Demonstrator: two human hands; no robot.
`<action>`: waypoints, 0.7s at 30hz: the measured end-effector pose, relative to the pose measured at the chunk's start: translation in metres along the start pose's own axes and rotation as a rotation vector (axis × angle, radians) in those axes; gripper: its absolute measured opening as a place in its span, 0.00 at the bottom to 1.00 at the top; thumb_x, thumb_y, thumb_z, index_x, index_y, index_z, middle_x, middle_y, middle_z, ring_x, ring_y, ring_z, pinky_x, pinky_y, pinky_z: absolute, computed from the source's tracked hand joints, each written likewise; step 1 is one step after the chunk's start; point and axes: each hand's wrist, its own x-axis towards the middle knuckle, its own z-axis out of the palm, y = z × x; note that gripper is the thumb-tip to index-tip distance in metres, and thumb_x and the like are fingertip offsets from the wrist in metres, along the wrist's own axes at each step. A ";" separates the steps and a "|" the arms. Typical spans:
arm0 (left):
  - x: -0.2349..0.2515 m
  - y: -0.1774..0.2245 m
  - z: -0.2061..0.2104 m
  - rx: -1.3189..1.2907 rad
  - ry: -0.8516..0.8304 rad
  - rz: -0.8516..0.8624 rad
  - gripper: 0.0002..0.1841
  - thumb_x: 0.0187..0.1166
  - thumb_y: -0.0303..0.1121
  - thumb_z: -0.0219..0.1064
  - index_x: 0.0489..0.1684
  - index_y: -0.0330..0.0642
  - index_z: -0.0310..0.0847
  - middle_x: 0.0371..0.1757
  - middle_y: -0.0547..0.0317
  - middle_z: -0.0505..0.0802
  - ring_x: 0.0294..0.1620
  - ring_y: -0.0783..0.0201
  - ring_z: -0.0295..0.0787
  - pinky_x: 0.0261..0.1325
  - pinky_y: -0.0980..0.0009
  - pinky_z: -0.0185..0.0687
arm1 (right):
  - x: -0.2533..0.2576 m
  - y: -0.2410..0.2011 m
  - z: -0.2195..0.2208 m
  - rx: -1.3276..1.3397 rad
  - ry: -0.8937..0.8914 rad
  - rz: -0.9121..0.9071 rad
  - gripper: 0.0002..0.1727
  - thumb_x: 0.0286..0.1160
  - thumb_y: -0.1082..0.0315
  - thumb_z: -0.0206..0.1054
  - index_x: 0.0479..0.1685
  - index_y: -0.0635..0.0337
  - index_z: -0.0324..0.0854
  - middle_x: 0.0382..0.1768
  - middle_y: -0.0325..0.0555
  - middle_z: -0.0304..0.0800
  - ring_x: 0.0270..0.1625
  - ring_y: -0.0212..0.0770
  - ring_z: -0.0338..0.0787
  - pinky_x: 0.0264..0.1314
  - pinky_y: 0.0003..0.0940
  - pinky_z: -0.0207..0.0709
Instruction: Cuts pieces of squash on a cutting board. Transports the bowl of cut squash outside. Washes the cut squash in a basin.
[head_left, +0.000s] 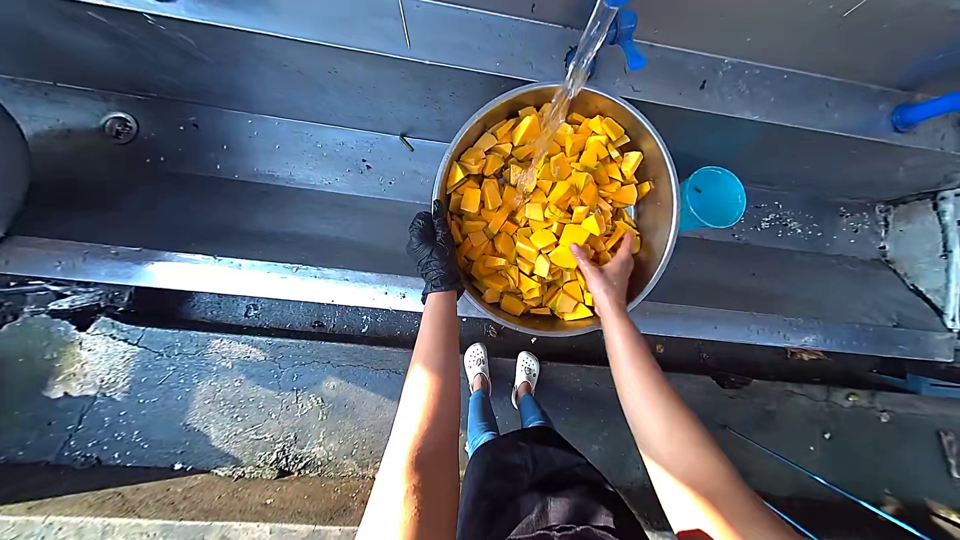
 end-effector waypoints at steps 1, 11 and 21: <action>0.000 0.001 0.001 -0.013 0.002 0.001 0.21 0.90 0.42 0.59 0.31 0.32 0.78 0.25 0.59 0.77 0.28 0.73 0.73 0.39 0.73 0.71 | -0.002 -0.009 0.011 -0.025 0.019 0.003 0.72 0.57 0.45 0.86 0.97 0.58 0.34 0.87 0.78 0.51 0.88 0.74 0.56 0.86 0.66 0.56; 0.004 -0.005 0.001 0.001 -0.029 -0.010 0.21 0.91 0.43 0.58 0.36 0.31 0.79 0.28 0.58 0.79 0.31 0.71 0.75 0.42 0.72 0.74 | 0.004 -0.100 0.095 -0.156 0.012 -0.447 0.41 0.57 0.78 0.77 0.81 0.57 0.76 0.75 0.74 0.72 0.78 0.72 0.73 0.77 0.65 0.68; 0.002 -0.009 0.001 -0.046 -0.025 -0.010 0.20 0.91 0.41 0.58 0.37 0.31 0.81 0.30 0.57 0.82 0.33 0.73 0.77 0.44 0.73 0.75 | -0.026 0.000 0.041 -0.507 -0.540 -1.312 0.19 0.74 0.63 0.73 0.65 0.40 0.91 0.82 0.56 0.76 0.88 0.66 0.66 0.84 0.83 0.47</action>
